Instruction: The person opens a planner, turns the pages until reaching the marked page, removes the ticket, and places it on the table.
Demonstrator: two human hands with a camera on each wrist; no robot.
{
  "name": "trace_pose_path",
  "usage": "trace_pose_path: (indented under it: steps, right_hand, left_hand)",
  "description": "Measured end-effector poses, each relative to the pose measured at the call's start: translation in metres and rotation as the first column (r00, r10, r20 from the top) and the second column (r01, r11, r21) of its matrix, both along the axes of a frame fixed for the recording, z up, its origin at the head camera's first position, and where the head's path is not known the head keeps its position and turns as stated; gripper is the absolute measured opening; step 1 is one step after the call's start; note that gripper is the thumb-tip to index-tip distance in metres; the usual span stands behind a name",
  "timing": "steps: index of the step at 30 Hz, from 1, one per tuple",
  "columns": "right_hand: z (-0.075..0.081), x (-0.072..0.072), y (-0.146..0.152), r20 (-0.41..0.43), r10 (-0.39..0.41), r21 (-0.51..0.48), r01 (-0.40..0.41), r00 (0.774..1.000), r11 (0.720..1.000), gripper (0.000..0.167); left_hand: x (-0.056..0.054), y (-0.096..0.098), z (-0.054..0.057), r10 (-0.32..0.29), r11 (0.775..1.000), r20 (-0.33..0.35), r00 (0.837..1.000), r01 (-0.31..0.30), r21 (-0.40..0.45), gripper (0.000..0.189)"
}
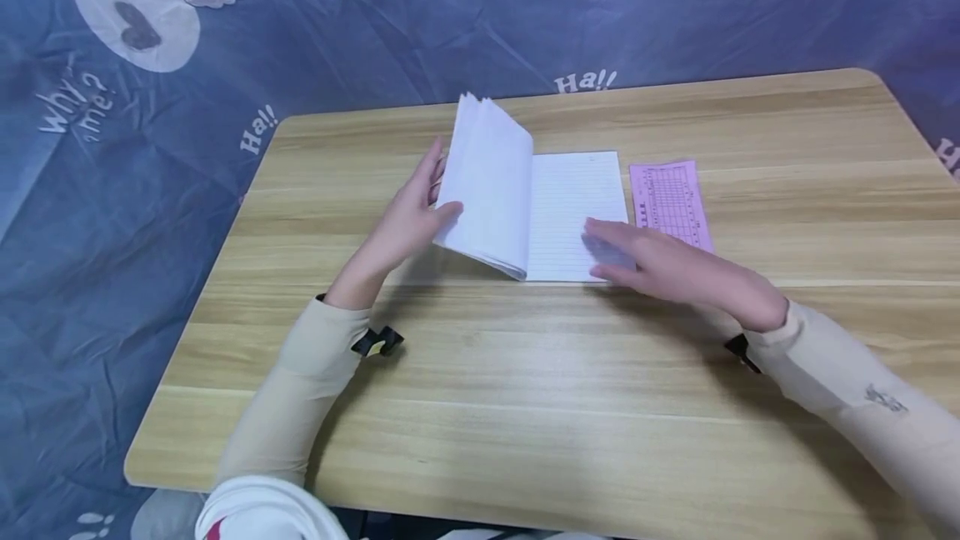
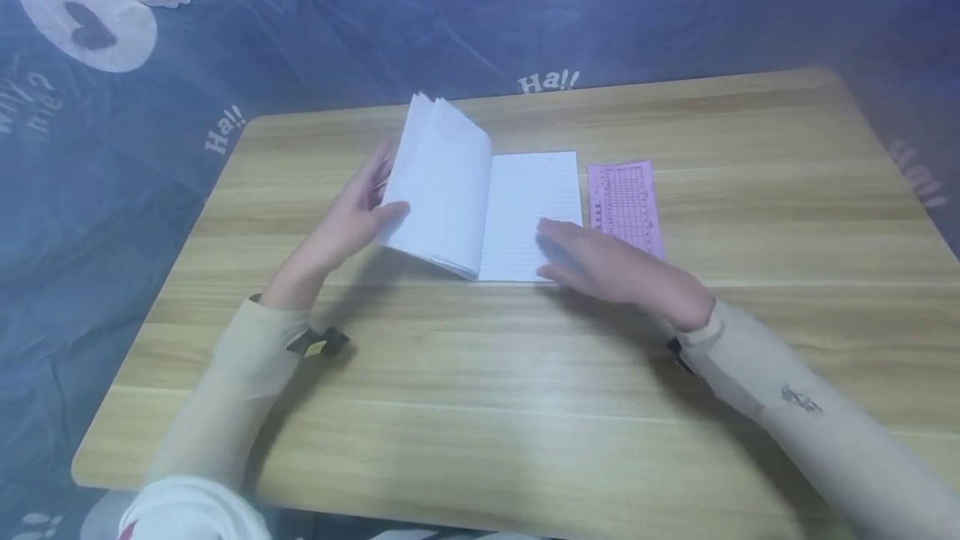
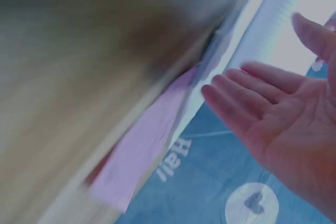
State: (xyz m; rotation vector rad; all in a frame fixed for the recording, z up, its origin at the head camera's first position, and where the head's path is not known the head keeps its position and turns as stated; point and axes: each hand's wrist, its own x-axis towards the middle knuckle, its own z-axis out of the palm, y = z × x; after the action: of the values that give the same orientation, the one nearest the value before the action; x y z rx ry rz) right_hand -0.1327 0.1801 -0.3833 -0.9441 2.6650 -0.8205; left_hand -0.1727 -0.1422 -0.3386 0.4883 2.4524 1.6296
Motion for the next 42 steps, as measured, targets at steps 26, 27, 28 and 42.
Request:
trace_pose_path:
  steps: [26,27,28,42]
  right_hand:
    - [0.045,-0.044,-0.013,0.227,-0.289,-0.408,0.360,0.930,0.839,0.071]
    - [0.043,-0.043,-0.010,0.197,-0.297,-0.385,0.353,0.934,0.853,0.071]
    - [0.039,-0.041,-0.006,0.165,-0.304,-0.357,0.344,0.938,0.868,0.071]
    - [-0.006,-0.021,0.014,-0.064,-0.026,0.090,0.032,0.998,0.995,0.060]
  left_hand:
    - [0.008,0.067,-0.028,-0.382,0.783,0.012,0.924,0.330,-0.526,0.068]
    - [0.009,0.065,-0.031,-0.384,0.737,0.014,0.923,0.315,-0.599,0.070]
    - [0.010,0.064,-0.034,-0.383,0.688,0.024,0.923,0.302,-0.659,0.071]
    - [0.017,0.062,-0.047,-0.381,0.444,0.092,0.920,0.269,-0.855,0.076]
